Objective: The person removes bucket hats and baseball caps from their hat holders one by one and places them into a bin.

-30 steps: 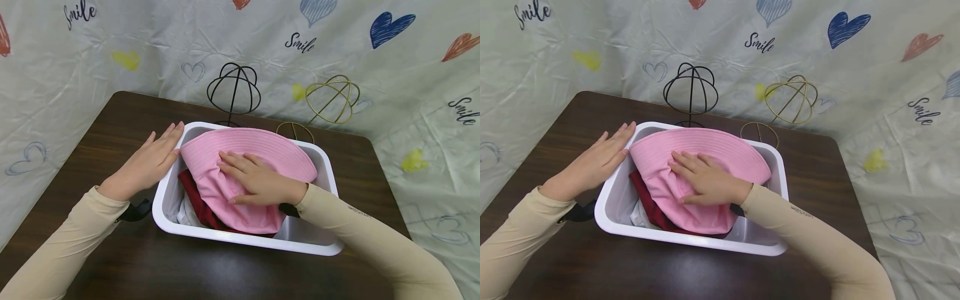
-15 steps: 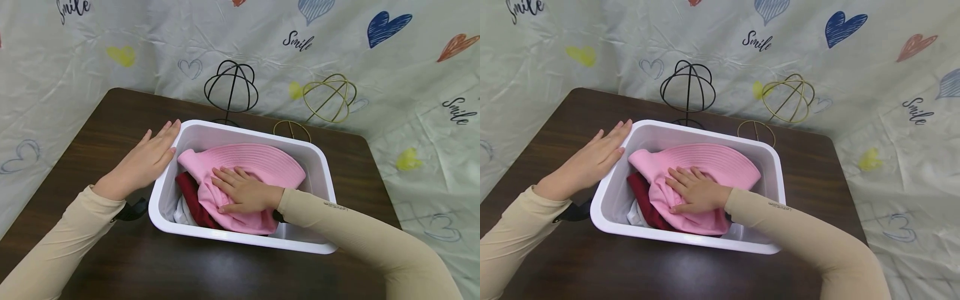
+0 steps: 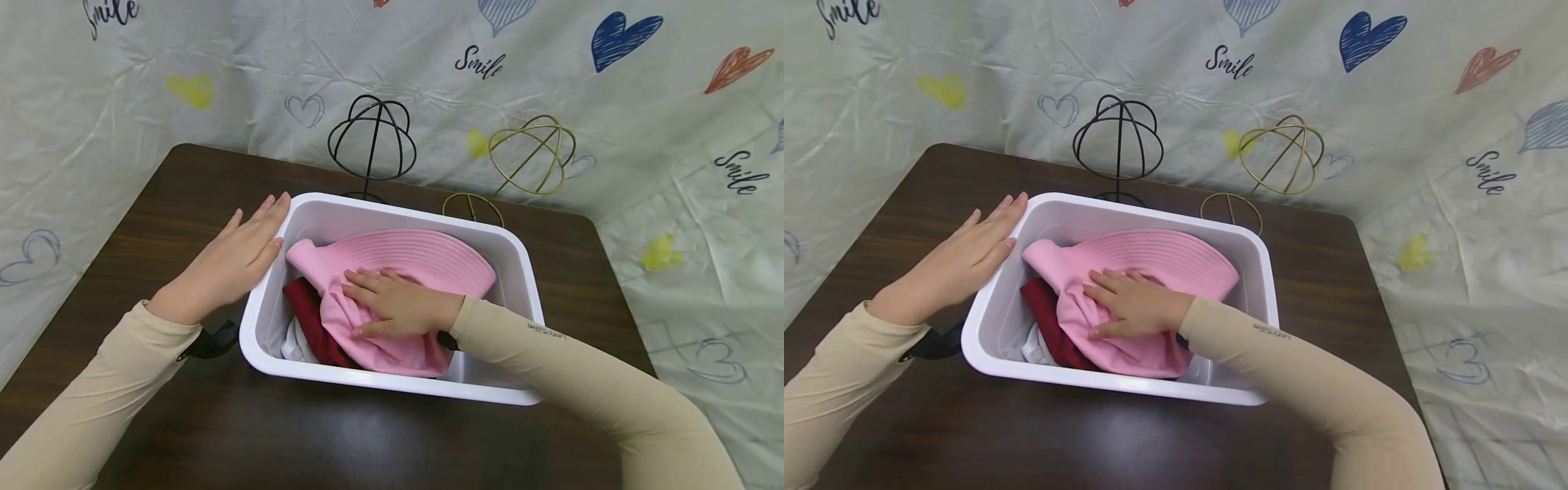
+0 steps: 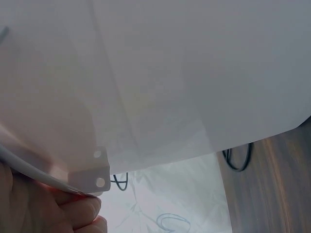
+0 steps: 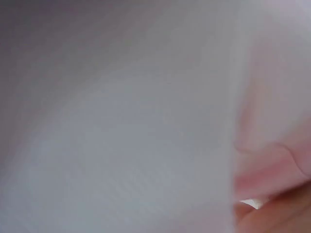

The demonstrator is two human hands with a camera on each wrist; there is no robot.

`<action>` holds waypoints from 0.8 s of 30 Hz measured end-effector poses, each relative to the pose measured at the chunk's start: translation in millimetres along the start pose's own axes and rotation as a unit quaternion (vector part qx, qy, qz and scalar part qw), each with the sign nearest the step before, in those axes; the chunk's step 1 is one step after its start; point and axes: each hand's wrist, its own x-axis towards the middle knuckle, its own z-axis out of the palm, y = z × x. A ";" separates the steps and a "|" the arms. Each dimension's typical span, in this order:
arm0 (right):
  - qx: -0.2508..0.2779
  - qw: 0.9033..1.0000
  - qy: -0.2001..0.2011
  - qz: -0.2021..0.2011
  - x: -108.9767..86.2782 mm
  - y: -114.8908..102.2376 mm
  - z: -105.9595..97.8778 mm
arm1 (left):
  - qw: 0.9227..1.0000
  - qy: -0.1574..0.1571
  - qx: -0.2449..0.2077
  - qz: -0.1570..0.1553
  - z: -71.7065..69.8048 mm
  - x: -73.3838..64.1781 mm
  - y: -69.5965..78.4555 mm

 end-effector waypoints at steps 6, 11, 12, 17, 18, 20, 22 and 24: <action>0.021 0.999 0.038 -0.024 -14.5 4.1 -10.7 | 1.000 -0.003 0.002 0.000 -0.5 0.1 -0.1; 0.018 0.996 0.084 -0.030 -42.0 14.4 -18.7 | 1.000 -0.004 0.004 0.005 -1.0 0.6 1.0; 0.011 0.995 0.092 -0.027 -47.5 16.8 -19.7 | 1.000 -0.005 0.005 0.005 -1.1 0.7 1.3; -0.016 0.996 0.089 0.013 -66.2 26.9 -21.3 | 1.000 -0.007 0.009 0.004 -1.9 1.0 1.2; -0.019 0.997 0.078 0.019 -67.5 28.3 -21.0 | 1.000 -0.008 0.009 0.003 -1.8 1.2 0.7; -0.019 0.998 0.052 0.029 -68.3 30.0 -20.3 | 1.000 -0.009 0.008 0.002 -1.8 1.1 0.6; -0.023 0.999 0.029 0.036 -67.0 30.2 -19.2 | 1.000 -0.009 0.008 0.001 -1.4 0.8 0.4; -0.032 0.998 0.007 0.045 -64.9 30.1 -16.9 | 1.000 -0.008 0.007 0.000 -1.0 0.1 1.0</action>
